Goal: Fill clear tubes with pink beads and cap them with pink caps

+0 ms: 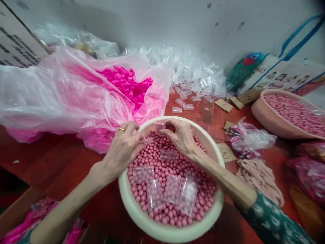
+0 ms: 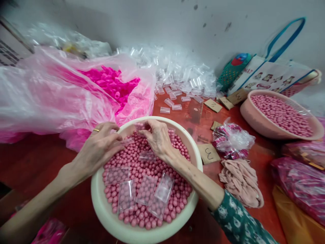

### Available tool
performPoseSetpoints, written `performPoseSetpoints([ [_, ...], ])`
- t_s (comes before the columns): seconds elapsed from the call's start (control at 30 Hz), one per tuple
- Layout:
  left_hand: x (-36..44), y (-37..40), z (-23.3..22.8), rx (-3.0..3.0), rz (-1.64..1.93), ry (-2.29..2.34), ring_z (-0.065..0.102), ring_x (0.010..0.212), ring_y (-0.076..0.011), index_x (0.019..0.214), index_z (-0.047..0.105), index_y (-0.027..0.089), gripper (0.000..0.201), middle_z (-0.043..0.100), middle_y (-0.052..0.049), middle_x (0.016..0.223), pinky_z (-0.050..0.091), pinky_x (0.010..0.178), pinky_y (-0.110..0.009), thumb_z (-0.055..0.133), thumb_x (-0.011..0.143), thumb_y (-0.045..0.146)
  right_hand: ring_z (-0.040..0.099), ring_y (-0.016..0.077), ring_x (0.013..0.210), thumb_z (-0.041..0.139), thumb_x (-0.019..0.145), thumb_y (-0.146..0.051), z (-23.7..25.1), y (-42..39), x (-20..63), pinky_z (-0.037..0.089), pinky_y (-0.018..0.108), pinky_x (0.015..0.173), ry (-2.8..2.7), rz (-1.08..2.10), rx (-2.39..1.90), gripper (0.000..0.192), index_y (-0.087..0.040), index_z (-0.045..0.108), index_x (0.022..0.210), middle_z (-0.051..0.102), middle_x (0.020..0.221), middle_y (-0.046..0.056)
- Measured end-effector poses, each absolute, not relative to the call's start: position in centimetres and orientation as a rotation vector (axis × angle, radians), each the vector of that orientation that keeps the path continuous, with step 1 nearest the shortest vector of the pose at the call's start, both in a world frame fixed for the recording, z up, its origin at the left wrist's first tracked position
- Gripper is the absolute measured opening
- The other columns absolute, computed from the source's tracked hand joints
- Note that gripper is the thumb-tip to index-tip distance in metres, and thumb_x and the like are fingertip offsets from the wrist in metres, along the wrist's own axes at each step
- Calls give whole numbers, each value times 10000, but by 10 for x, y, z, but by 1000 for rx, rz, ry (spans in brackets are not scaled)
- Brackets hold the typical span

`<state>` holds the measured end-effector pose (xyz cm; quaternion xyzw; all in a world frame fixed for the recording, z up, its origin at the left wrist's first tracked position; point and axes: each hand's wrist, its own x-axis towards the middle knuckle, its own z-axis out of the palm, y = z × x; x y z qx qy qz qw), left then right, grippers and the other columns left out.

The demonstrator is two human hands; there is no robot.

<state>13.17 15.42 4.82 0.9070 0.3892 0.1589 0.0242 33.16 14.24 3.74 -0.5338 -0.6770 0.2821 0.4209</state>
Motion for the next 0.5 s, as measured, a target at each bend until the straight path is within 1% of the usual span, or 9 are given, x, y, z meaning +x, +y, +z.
performPoseSetpoints([
  [0.1, 127, 150, 47, 2799, 566, 1174, 460, 1094, -295, 890, 618, 115, 116, 516, -146, 1073, 399, 947, -459, 529, 848, 177, 542, 124, 646, 607, 790, -155, 27, 150, 321, 388, 230, 635, -1764, 674, -1383, 24, -150, 626, 778, 609, 694, -14],
  [0.17, 125, 147, 49, 2774, 604, 1155, 457, 1108, -299, 844, 610, 108, 117, 534, -157, 1072, 400, 942, -455, 517, 856, 176, 517, 124, 620, 629, 773, -149, 19, 153, 316, 363, 236, 620, -1818, 655, -1419, 70, -152, 601, 708, 573, 646, -23],
  [0.23, 123, 145, 51, 2743, 630, 1113, 502, 1033, -274, 819, 604, 112, 134, 577, -135, 990, 424, 893, -428, 503, 868, 185, 502, 133, 634, 632, 771, -148, 13, 153, 313, 346, 249, 625, -1867, 633, -1454, 113, -156, 581, 671, 558, 651, -16],
  [0.3, 122, 144, 54, 2699, 634, 1090, 548, 874, -229, 811, 603, 124, 152, 602, -87, 851, 447, 807, -390, 492, 878, 202, 492, 148, 659, 621, 778, -149, 10, 151, 314, 337, 267, 635, -1902, 616, -1489, 138, -154, 570, 650, 554, 677, 3],
  [0.37, 122, 142, 56, 2622, 642, 1128, 550, 753, -198, 799, 605, 138, 162, 600, -51, 757, 447, 735, -360, 492, 879, 222, 488, 160, 681, 588, 798, -143, 14, 148, 317, 338, 284, 647, -1920, 613, -1513, 146, -149, 573, 653, 556, 710, 25],
  [0.43, 123, 139, 58, 2536, 673, 1188, 555, 710, -184, 814, 606, 144, 153, 602, -39, 740, 442, 697, -338, 497, 876, 230, 498, 167, 710, 548, 819, -130, 22, 143, 322, 352, 297, 674, -1922, 632, -1512, 141, -143, 591, 686, 570, 748, 43],
  [0.5, 126, 137, 60, 2472, 703, 1235, 567, 690, -168, 843, 603, 145, 130, 609, -31, 747, 447, 675, -314, 505, 870, 226, 527, 163, 738, 560, 815, -132, 33, 138, 327, 378, 291, 699, -1938, 682, -1472, 83, -143, 623, 762, 601, 782, 39],
])
